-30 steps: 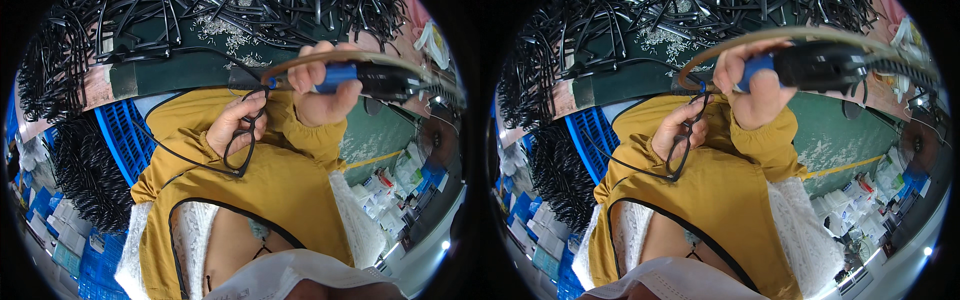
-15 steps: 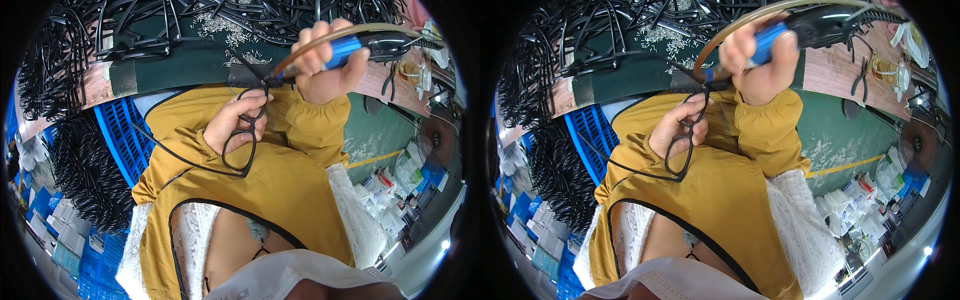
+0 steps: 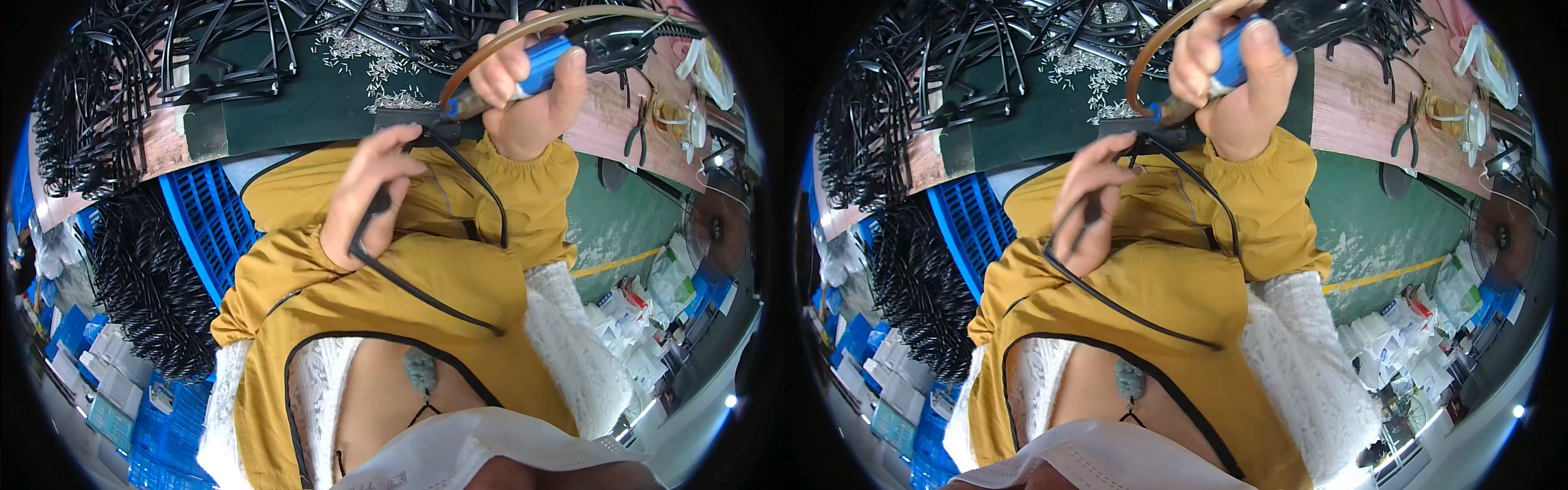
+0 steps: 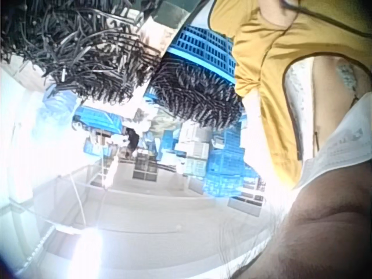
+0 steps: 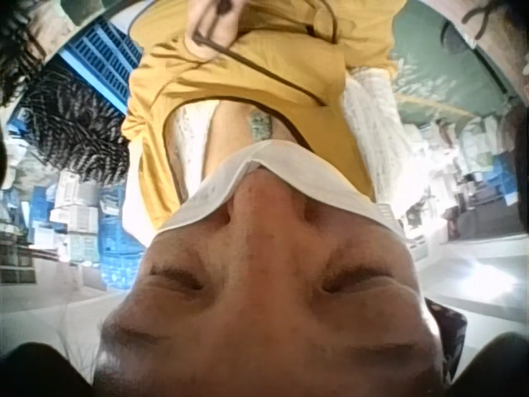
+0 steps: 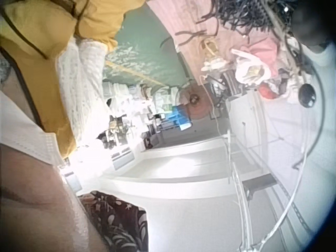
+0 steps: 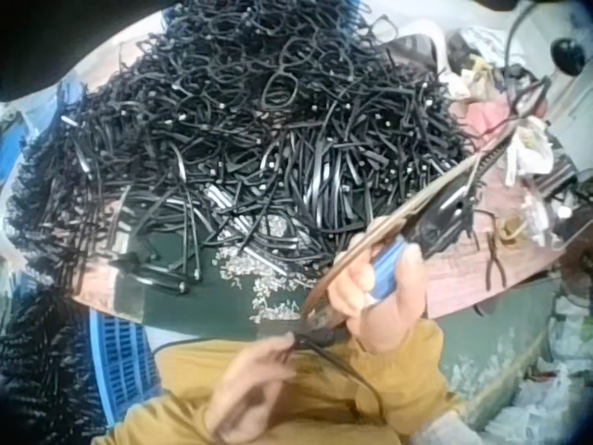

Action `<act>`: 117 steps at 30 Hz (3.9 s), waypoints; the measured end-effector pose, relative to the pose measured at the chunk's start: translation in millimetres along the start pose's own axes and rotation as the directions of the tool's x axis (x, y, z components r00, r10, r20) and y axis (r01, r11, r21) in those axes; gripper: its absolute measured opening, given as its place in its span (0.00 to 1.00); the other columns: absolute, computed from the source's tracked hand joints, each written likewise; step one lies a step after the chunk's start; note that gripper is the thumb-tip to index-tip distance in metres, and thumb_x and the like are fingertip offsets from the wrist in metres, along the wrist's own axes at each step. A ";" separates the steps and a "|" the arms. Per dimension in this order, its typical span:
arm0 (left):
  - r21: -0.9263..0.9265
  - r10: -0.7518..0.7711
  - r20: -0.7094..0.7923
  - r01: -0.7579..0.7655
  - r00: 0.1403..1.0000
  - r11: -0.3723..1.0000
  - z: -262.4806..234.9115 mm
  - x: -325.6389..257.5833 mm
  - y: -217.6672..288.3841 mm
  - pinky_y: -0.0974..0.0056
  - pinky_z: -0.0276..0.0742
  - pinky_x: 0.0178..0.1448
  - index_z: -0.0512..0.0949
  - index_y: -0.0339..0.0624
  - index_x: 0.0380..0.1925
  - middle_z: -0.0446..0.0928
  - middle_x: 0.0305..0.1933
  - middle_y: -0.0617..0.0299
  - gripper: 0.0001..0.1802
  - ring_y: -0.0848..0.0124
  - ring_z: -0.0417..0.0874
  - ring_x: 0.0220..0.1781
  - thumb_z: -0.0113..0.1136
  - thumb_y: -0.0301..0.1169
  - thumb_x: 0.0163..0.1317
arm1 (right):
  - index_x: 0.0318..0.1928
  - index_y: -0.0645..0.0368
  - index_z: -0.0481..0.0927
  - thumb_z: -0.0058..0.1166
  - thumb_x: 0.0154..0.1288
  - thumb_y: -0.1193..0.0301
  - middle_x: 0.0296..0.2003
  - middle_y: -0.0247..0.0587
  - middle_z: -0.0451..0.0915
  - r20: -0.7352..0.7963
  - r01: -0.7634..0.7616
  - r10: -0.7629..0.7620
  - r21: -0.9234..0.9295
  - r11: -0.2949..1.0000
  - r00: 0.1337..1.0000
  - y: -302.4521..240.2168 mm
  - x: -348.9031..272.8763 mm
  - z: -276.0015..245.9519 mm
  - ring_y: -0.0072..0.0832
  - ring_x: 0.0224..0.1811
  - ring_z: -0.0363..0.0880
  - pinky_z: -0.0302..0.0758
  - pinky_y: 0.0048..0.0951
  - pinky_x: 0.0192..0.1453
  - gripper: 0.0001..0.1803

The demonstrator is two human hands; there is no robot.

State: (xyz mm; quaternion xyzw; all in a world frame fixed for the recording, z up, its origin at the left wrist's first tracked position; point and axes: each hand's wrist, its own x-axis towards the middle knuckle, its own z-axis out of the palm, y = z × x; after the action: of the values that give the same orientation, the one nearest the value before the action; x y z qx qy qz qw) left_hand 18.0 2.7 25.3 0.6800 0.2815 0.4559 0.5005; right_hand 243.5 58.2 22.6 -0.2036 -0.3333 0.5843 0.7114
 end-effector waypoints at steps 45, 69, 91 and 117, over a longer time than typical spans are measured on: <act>0.929 0.328 0.025 -0.143 0.944 0.341 -138.7 67.1 -24.4 0.50 0.71 0.64 0.85 0.40 0.39 0.83 0.37 0.57 0.10 0.55 0.83 0.46 0.54 0.29 0.68 | 0.49 0.64 0.85 0.53 0.76 0.70 0.40 0.37 0.82 -0.245 -0.099 -0.332 -0.910 0.402 0.911 -86.9 28.6 -79.5 0.29 0.42 0.82 0.78 0.29 0.50 0.12; 0.813 0.258 -0.233 0.042 0.938 0.580 -54.7 401.4 -34.0 0.50 0.79 0.64 0.72 0.29 0.53 0.82 0.43 0.38 0.31 0.45 0.86 0.52 0.69 0.38 0.55 | 0.35 0.53 0.75 0.65 0.71 0.71 0.23 0.16 0.69 0.029 -0.280 0.460 -0.760 0.587 0.887 -100.1 54.1 -122.6 0.06 0.23 0.64 0.56 0.15 0.25 0.10; -0.213 -0.036 -0.141 0.005 0.989 0.977 -2.8 -22.6 -35.9 0.56 0.73 0.72 0.59 0.37 0.68 0.76 0.61 0.47 0.33 0.59 0.78 0.68 0.61 0.14 0.66 | 0.46 0.72 0.79 0.58 0.72 0.83 0.44 0.42 0.82 -0.207 -0.210 0.073 -0.782 0.587 0.976 19.4 -74.1 36.8 0.23 0.35 0.83 0.82 0.23 0.40 0.05; -0.017 0.117 -0.156 -0.121 0.981 0.992 4.3 -28.5 -36.8 0.43 0.76 0.73 0.66 0.34 0.61 0.77 0.54 0.46 0.31 0.51 0.82 0.63 0.70 0.17 0.61 | 0.41 0.71 0.83 0.62 0.66 0.83 0.41 0.41 0.83 -0.233 -0.165 -0.047 -0.801 0.576 0.971 28.1 -68.6 41.2 0.24 0.34 0.87 0.85 0.23 0.36 0.04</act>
State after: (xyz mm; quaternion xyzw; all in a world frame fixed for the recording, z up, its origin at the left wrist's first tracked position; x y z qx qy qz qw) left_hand 12.4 -10.5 -19.3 0.6515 0.2722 0.5403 0.4578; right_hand 188.1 -5.6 15.9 -0.5843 -0.4732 0.3615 0.5513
